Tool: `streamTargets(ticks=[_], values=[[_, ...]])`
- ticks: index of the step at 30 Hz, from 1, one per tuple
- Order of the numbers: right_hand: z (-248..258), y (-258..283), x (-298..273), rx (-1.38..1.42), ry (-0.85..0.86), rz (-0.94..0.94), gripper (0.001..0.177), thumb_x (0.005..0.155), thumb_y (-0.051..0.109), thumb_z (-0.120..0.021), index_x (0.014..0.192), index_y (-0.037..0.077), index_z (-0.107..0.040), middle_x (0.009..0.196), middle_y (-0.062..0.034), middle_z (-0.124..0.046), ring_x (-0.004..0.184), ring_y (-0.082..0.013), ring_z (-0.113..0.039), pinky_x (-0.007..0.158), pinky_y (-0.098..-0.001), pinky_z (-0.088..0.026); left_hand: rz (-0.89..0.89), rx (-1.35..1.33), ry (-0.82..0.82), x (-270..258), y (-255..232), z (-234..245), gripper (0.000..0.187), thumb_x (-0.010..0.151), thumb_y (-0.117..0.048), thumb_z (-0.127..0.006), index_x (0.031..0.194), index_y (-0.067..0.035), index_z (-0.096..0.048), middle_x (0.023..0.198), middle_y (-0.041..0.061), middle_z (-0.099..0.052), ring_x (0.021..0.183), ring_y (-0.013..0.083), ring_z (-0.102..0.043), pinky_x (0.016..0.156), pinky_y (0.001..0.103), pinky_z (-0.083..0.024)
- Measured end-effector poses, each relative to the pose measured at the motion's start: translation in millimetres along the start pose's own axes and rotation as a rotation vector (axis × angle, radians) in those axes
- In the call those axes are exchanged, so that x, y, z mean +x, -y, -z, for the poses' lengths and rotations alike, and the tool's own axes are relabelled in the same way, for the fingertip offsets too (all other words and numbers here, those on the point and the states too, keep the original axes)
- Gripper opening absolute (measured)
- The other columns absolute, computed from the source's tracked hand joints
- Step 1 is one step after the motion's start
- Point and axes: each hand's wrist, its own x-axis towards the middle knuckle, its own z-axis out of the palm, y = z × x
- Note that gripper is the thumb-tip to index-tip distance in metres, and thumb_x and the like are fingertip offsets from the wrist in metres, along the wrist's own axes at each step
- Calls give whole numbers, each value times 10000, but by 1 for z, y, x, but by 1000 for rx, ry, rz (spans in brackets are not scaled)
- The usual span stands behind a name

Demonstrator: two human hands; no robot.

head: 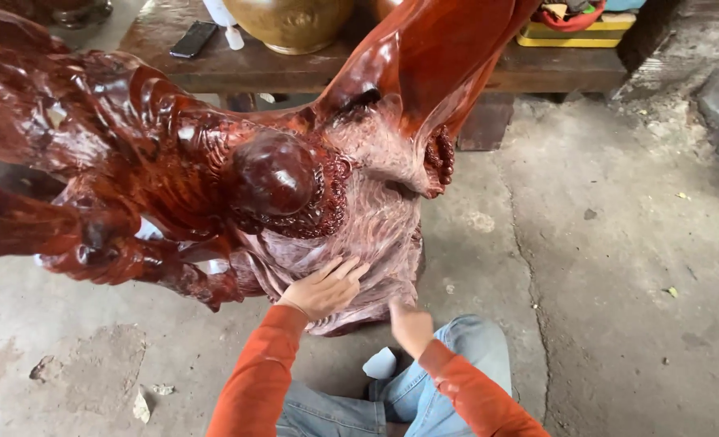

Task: Hand-sanding an intricate wooden sculpture to smooth the surface and prepare it for finishing.

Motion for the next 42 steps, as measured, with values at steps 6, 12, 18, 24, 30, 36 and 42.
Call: streamTargets(ticks=[6, 12, 18, 24, 30, 36, 42], values=[[2, 17, 5, 54, -16, 25, 50, 819, 215, -600, 862, 196, -618, 572, -7, -613, 453, -231, -651, 396, -377, -524, 12, 51, 29, 4, 0, 8, 249, 1021, -260, -424, 1045, -101, -614, 1460, 120, -589, 1366, 275, -553, 1184, 447, -399], [3, 8, 3, 390, 134, 8, 246, 884, 133, -528, 1116, 112, -606, 827, -46, -722, 627, -273, -695, 554, -376, -527, 60, -42, 301, -7, -3, 12, 333, 991, -280, -543, 1256, -91, -614, 1634, 85, -384, 1505, 253, -349, 1257, 401, -255], [1, 12, 13, 358, 69, 13, 260, 895, 138, -537, 1139, 134, -625, 826, -36, -730, 636, -265, -703, 562, -375, -537, 66, 30, 239, -3, -1, 14, 303, 999, -269, -514, 1225, -91, -611, 1605, 97, -422, 1471, 263, -395, 1235, 411, -289], [4, 13, 30, 344, 15, -5, 276, 905, 143, -546, 1163, 155, -644, 826, -26, -739, 645, -258, -711, 570, -374, -547, 58, 83, 196, 5, 2, 16, 278, 1007, -257, -485, 1193, -90, -608, 1575, 108, -461, 1438, 274, -441, 1214, 422, -322], [2, -13, 21, 320, -1, -62, 292, 916, 148, -555, 1186, 177, -662, 825, -16, -747, 654, -250, -719, 579, -373, -557, 42, 83, 155, 2, 3, 12, 260, 1015, -246, -456, 1161, -90, -605, 1546, 119, -499, 1404, 284, -487, 1192, 432, -356], [-8, -7, 29, 294, 39, -179, 309, 927, 153, -564, 1210, 198, -681, 825, -6, -756, 663, -243, -728, 587, -372, -566, 12, 4, 131, -11, -1, -3, 250, 1023, -234, -427, 1129, -90, -602, 1517, 131, -538, 1371, 294, -533, 1170, 443, -390], [-13, -64, 18, 268, 2, -258, 327, 938, 158, -574, 1233, 220, -700, 824, 3, -764, 672, -235, -736, 595, -370, -576, -33, 8, 88, -6, -2, -7, 250, 1031, -223, -398, 1097, -90, -599, 1487, 142, -577, 1338, 304, -579, 1149, 453, -423]])
